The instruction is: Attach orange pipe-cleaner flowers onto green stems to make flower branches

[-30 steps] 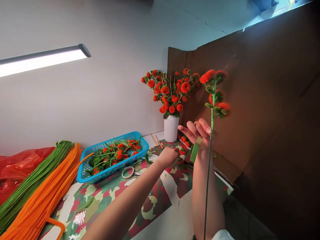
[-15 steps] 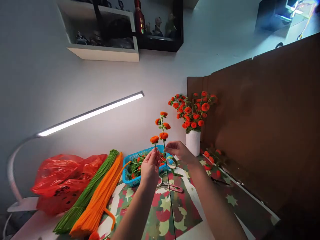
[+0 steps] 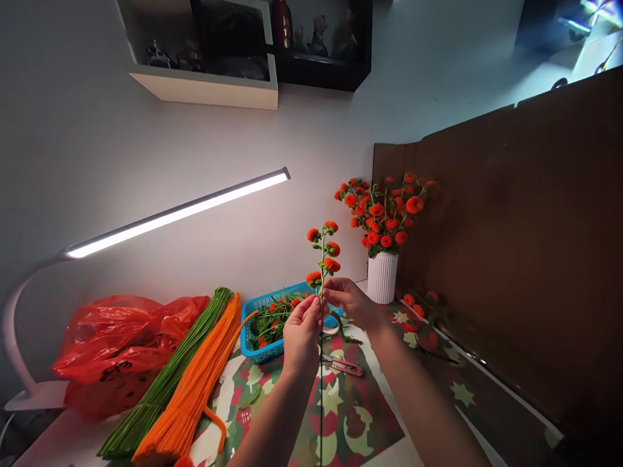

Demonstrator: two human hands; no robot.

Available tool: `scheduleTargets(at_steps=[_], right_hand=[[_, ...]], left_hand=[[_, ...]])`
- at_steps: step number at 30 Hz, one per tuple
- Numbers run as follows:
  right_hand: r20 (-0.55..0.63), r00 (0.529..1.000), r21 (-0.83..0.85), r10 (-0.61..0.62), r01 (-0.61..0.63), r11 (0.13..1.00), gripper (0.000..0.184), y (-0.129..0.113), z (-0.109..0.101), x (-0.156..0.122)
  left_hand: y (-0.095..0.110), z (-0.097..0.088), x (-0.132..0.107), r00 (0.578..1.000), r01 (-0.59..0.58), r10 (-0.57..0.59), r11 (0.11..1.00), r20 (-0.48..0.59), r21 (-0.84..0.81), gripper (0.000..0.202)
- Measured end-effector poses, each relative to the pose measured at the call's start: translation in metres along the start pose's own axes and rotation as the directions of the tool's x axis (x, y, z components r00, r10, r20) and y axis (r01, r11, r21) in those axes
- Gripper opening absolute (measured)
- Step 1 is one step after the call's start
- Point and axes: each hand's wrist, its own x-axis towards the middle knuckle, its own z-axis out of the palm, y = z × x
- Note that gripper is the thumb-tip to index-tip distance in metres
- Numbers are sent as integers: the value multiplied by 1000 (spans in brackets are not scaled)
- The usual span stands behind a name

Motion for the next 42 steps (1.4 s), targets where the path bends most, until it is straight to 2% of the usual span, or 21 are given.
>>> scheduleTargets(at_steps=[4, 10, 18, 24, 30, 32, 34, 36, 38, 42], right_hand=[[-36, 999, 10, -11, 12, 1000, 22, 1, -1, -1], [9, 1000, -77, -18, 18, 997, 26, -9, 4, -4], [-53, 997, -215, -61, 48, 975, 23, -17, 6, -8], [-122, 980, -434, -158, 90, 896, 16, -20, 15, -10], [-243, 933, -586, -267, 79, 807, 12, -19, 33, -11], [-291, 921, -555, -259, 58, 829, 13, -16, 35, -9], [-307, 935, -430, -176, 29, 902, 17, -13, 32, -7], [-241, 969, -243, -60, 0, 970, 24, -10, 27, -5], [-155, 988, -93, 10, -24, 995, 28, -8, 21, -3], [-74, 994, 51, 77, -73, 996, 30, -6, 15, -2]], left_hand=[[1, 3, -4, 1000, -11, 11, 1000, -26, 12, 31], [4, 4, -4, 1000, -28, 28, 999, 7, 18, 30], [-1, -1, -8, 992, -129, 128, 986, 24, 103, 36], [-4, 1, -8, 988, -147, 149, 988, -45, 57, 30], [-1, 4, -5, 985, -149, 145, 988, -96, -33, 16], [2, 5, -4, 985, -136, 132, 990, -114, -29, 13], [4, 5, -3, 988, -117, 113, 993, -107, -32, 12], [5, 5, -3, 992, -106, 103, 994, -72, -38, 13], [5, 5, -4, 994, -103, 101, 994, -50, -43, 17], [5, 5, -6, 992, -125, 124, 991, -12, -53, 23]])
